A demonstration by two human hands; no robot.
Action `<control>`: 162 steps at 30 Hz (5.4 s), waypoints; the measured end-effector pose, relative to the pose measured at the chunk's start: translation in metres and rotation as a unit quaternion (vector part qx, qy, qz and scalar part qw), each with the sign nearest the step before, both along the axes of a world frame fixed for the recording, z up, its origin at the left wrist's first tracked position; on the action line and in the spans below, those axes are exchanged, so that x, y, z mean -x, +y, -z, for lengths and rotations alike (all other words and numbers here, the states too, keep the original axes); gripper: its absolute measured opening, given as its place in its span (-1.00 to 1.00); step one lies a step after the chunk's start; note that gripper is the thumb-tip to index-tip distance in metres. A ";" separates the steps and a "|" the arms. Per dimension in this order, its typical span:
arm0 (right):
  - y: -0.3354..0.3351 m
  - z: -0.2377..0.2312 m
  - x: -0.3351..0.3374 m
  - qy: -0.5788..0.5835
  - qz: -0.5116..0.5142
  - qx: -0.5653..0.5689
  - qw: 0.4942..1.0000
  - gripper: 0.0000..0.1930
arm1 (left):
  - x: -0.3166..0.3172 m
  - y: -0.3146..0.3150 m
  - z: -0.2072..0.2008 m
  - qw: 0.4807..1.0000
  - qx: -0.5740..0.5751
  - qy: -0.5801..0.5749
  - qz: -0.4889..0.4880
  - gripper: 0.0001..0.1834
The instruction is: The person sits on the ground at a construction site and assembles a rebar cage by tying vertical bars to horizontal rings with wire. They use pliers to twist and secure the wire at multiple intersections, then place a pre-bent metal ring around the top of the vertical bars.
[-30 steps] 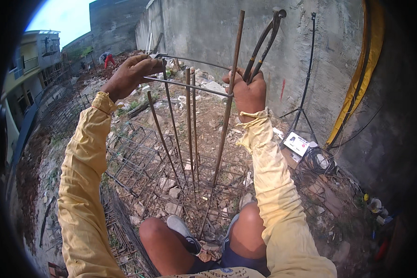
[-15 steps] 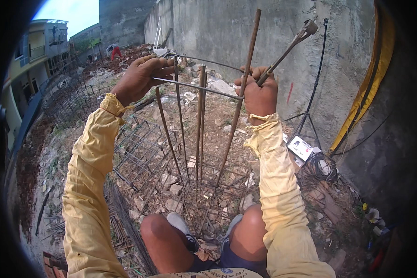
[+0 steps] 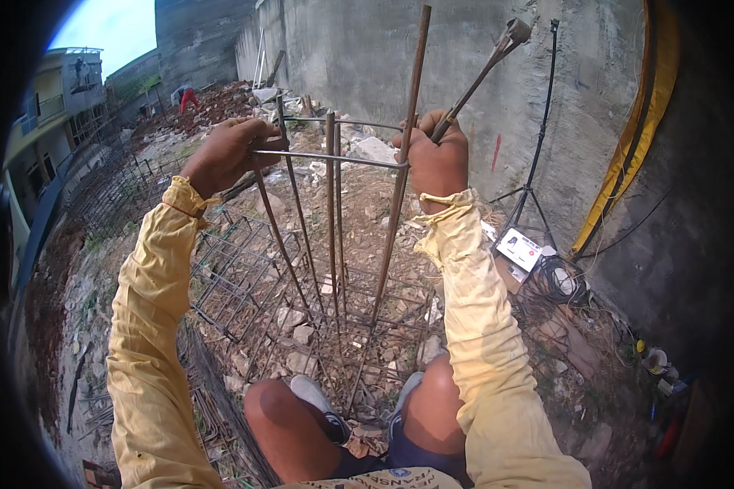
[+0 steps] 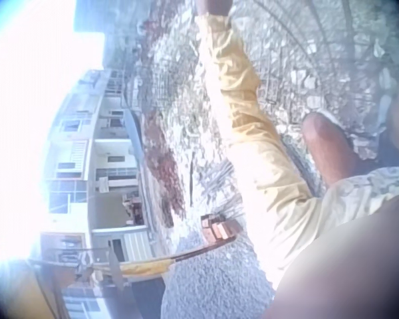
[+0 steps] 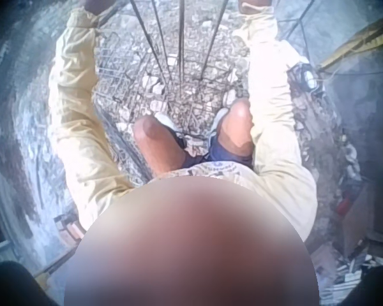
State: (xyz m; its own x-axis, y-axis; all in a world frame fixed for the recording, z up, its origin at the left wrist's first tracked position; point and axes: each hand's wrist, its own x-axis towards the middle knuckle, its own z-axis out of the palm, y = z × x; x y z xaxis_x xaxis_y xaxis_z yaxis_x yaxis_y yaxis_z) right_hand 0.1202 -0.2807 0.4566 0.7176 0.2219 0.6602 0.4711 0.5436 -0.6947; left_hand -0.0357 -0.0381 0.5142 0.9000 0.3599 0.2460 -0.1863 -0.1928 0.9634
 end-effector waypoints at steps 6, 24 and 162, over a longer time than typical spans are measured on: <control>-0.003 0.002 0.002 0.015 0.003 -0.022 1.000 -0.89 | 0.015 -0.015 -0.017 0.954 -0.252 0.149 -0.059 -0.61; 0.002 0.005 0.003 0.017 0.004 -0.049 0.999 -0.88 | 0.026 -0.014 0.001 0.982 -0.112 0.153 -0.025 -0.71; -0.042 0.249 -0.006 0.107 0.145 0.222 0.958 -0.70 | -0.038 0.034 0.267 0.988 0.121 0.057 0.079 -0.45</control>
State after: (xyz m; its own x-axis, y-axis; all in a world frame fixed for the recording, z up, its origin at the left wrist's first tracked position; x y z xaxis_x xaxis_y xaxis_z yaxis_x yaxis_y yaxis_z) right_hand 0.1258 -0.3229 0.2076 0.9003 0.2180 0.3768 0.3775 0.0401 -0.9252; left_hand 0.0027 -0.0038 0.2471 0.9665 0.2481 0.0650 -0.0843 0.0677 0.9941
